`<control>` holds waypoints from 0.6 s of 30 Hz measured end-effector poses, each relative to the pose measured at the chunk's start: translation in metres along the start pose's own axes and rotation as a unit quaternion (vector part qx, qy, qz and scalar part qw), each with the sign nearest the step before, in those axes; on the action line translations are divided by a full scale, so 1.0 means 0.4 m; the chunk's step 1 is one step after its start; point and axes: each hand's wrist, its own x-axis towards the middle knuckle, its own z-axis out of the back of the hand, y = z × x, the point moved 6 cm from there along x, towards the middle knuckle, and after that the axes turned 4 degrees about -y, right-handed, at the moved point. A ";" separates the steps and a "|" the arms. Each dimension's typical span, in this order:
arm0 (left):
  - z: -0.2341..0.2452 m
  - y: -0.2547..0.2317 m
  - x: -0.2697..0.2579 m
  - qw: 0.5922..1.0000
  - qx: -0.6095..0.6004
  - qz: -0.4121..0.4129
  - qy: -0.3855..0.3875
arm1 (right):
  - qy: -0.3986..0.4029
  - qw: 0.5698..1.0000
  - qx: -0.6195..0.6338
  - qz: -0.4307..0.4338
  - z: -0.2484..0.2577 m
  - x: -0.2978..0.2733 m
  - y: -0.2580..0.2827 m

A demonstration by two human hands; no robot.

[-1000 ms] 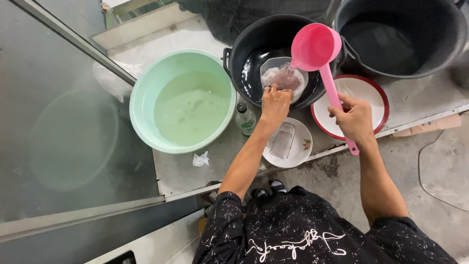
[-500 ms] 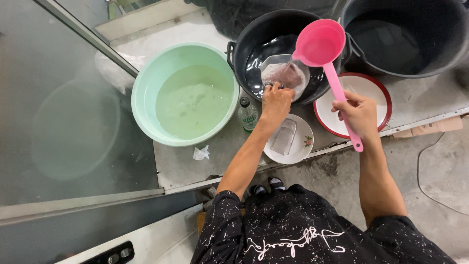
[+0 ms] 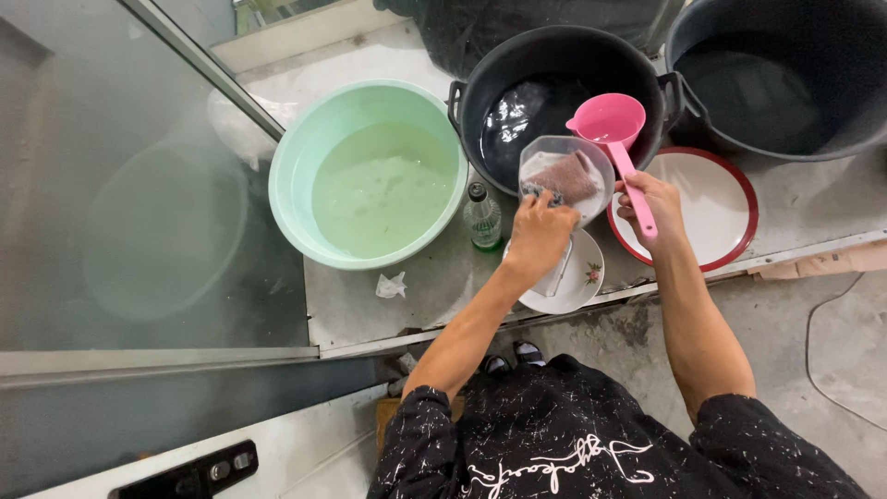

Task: The person cleans a glass by applying dish soap from a green bottle and scrubbing both the inside and outside surfaces with a sponge.

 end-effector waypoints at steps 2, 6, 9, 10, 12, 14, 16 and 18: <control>0.014 -0.014 -0.028 1.000 0.007 -0.005 0.010 | 0.016 1.000 0.008 -0.009 -0.011 0.009 -0.011; 0.032 -0.035 -0.088 0.999 -0.006 -0.006 0.032 | 0.039 0.999 -0.010 0.026 -0.025 -0.016 -0.026; 0.039 -0.048 -0.135 1.000 0.003 0.008 0.024 | 0.039 0.996 0.074 0.029 -0.017 -0.017 -0.082; 0.040 -0.054 -0.154 1.000 0.003 0.013 0.025 | 0.040 0.996 0.071 0.025 -0.014 -0.019 -0.115; 0.053 -0.063 -0.187 1.000 0.010 0.015 0.003 | -0.020 0.997 0.054 0.056 0.014 -0.030 -0.167; 0.058 -0.073 -0.225 0.999 0.011 0.020 0.031 | -0.026 0.993 -0.020 0.112 0.032 -0.074 -0.218; 0.059 -0.076 -0.253 0.998 0.008 0.027 0.063 | -0.035 0.981 -0.096 0.164 0.056 -0.108 -0.253; 0.065 -0.075 -0.276 0.998 0.000 0.034 0.056 | -0.060 0.988 -0.059 0.129 0.089 -0.113 -0.304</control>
